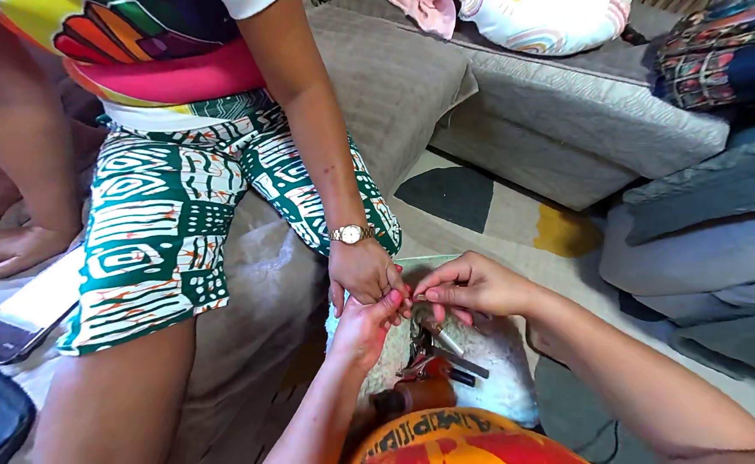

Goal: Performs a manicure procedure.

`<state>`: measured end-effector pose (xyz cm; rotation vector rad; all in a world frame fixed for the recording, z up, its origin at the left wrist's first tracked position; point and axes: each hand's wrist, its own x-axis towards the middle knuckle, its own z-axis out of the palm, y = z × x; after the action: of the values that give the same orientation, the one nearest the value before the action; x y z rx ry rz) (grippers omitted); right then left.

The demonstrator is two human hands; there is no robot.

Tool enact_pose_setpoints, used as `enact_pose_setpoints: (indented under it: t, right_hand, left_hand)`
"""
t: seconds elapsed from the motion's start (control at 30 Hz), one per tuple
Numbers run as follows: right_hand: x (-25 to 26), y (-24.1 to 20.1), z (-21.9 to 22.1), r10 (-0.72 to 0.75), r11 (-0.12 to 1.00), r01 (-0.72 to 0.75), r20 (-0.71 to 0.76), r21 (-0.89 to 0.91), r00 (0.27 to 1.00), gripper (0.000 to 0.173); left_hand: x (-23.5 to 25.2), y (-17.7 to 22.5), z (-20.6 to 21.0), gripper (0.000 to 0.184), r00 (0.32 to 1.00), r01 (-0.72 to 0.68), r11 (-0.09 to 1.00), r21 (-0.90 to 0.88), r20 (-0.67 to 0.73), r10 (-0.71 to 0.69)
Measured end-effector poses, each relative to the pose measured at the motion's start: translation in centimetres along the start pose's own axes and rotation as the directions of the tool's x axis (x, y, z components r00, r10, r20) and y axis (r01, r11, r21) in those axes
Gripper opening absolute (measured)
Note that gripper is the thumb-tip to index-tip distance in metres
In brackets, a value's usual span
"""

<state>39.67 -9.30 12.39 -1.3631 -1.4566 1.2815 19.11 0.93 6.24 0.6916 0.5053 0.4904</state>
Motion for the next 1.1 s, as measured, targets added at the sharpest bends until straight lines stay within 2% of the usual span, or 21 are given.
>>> enact_pose_setpoints:
  t: [0.17, 0.63, 1.1]
  right_hand:
    - [0.4, -0.7, -0.2, 0.112, 0.993, -0.112, 0.015, -0.049, 0.994, 0.023]
    - [1.2, -0.9, -0.2, 0.150, 0.988, -0.149, 0.032, -0.046, 0.988, 0.023]
    - [3.0, -2.0, -1.3, 0.227, 0.972, -0.215, 0.129, -0.099, 0.965, 0.019]
  left_hand:
    - [-0.1, 0.1, 0.2, 0.023, 1.000, 0.007, 1.000, -0.002, -0.026, -0.007]
    - [0.0, 0.1, 0.1, 0.016, 0.999, 0.016, 1.000, -0.026, -0.044, -0.017]
    - [0.0, 0.4, 0.3, 0.017, 0.996, 0.033, 0.999, -0.010, -0.088, -0.034]
